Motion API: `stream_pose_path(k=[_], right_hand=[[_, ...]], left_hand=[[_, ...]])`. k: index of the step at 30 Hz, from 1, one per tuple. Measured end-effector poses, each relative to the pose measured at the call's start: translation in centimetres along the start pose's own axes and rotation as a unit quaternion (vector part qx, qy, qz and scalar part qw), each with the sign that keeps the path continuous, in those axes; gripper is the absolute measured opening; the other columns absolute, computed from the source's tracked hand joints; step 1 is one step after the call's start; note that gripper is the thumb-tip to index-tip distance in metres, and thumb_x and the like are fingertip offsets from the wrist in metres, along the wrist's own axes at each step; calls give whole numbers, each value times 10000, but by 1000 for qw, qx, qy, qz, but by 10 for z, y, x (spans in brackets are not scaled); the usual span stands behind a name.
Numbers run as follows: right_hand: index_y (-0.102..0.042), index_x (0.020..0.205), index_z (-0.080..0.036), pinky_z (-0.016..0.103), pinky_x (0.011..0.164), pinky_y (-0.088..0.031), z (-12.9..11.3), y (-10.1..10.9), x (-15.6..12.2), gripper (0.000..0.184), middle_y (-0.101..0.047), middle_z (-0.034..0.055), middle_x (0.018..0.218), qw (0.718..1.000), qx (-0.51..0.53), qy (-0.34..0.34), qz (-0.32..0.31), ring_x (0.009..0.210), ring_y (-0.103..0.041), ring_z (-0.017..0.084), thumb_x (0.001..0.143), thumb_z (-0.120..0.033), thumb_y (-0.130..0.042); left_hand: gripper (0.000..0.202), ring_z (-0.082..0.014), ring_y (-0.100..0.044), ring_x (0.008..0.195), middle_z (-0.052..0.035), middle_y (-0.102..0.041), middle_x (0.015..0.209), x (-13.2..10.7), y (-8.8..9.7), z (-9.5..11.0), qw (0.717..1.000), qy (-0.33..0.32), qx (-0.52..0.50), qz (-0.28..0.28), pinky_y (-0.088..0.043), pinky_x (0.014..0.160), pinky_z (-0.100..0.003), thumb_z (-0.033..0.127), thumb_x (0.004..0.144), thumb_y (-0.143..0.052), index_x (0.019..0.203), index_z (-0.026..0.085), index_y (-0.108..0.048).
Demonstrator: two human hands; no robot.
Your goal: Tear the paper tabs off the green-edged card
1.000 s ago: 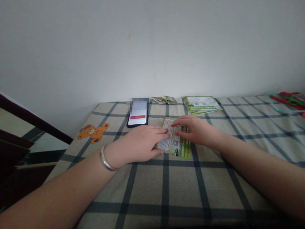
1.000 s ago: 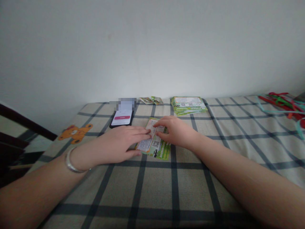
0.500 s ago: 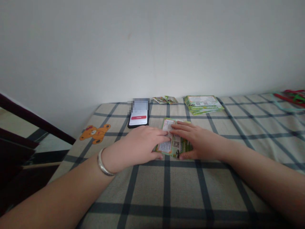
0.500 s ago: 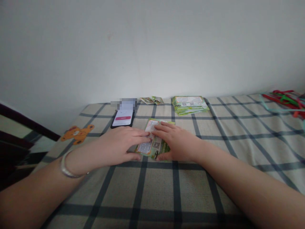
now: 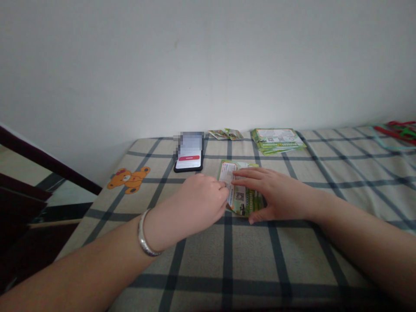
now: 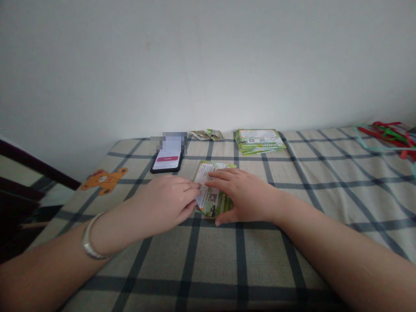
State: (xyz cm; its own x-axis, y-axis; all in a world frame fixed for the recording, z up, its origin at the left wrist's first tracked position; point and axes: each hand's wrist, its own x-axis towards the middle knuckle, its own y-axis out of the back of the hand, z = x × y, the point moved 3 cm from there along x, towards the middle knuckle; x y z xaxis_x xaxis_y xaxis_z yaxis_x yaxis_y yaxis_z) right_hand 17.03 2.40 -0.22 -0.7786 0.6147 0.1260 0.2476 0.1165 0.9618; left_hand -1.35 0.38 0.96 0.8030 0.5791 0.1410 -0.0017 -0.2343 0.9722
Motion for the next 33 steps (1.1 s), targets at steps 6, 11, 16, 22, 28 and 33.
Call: stream_pose_path(k=[6, 11, 16, 22, 28, 33], right_hand=[[-535, 1323, -247, 423, 1083, -384, 4, 9, -12, 660, -469, 70, 1445, 1000, 20, -1, -7, 1286, -473, 258, 718, -428, -729], [-663, 1133, -213, 385, 1002, -456, 8, 8, -9, 350, -643, 63, 1236, 1000, 0, 23, -6, 1141, -583, 223, 811, -348, -648], [-712, 1009, -231, 353, 915, -502, 7, 6, -6, 206, -707, 44, 1088, 999, 19, 44, 12, 1015, -641, 194, 878, -309, -574], [-713, 993, -225, 356, 977, -482, 6, 2, -6, 192, -707, 37, 1107, 995, 49, 71, 43, 1122, -604, 188, 895, -265, -553], [-710, 879, -217, 354, 1006, -463, 0, 6, -9, 167, -682, 34, 1174, 992, 88, 91, 12, 1158, -582, 175, 864, -184, -547], [-707, 797, -233, 372, 959, -471, 1, 12, -11, 125, -706, 13, 1108, 995, 85, 47, -9, 1051, -630, 189, 800, -178, -596]], left_hand=[[202, -203, -634, 722, -55, -683, 776, 4, -4, 2, 998, -2, 2, 55, -485, 686, -363, 271, 906, -505, 810, 158, -642], [243, -184, -615, 695, -43, -671, 716, 7, -3, -1, 997, 18, 1, 71, -464, 677, -340, 273, 915, -496, 761, 162, -649], [254, -192, -633, 754, -56, -685, 767, 7, -8, -3, 997, 32, -33, 69, -488, 712, -346, 258, 917, -483, 789, 157, -678], [293, -224, -650, 922, -83, -703, 986, 6, -11, -7, 993, 46, -93, 56, -529, 827, -388, 351, 932, -477, 972, 149, -685], [348, -227, -568, 1173, -102, -630, 1243, 5, -18, -13, 989, 48, -97, 98, -455, 1032, -410, 268, 942, -429, 1196, 111, -608], [316, -215, -598, 1132, -86, -640, 1236, 6, -26, -15, 992, 46, -83, 82, -476, 1015, -397, 208, 899, -501, 1177, 123, -622]])
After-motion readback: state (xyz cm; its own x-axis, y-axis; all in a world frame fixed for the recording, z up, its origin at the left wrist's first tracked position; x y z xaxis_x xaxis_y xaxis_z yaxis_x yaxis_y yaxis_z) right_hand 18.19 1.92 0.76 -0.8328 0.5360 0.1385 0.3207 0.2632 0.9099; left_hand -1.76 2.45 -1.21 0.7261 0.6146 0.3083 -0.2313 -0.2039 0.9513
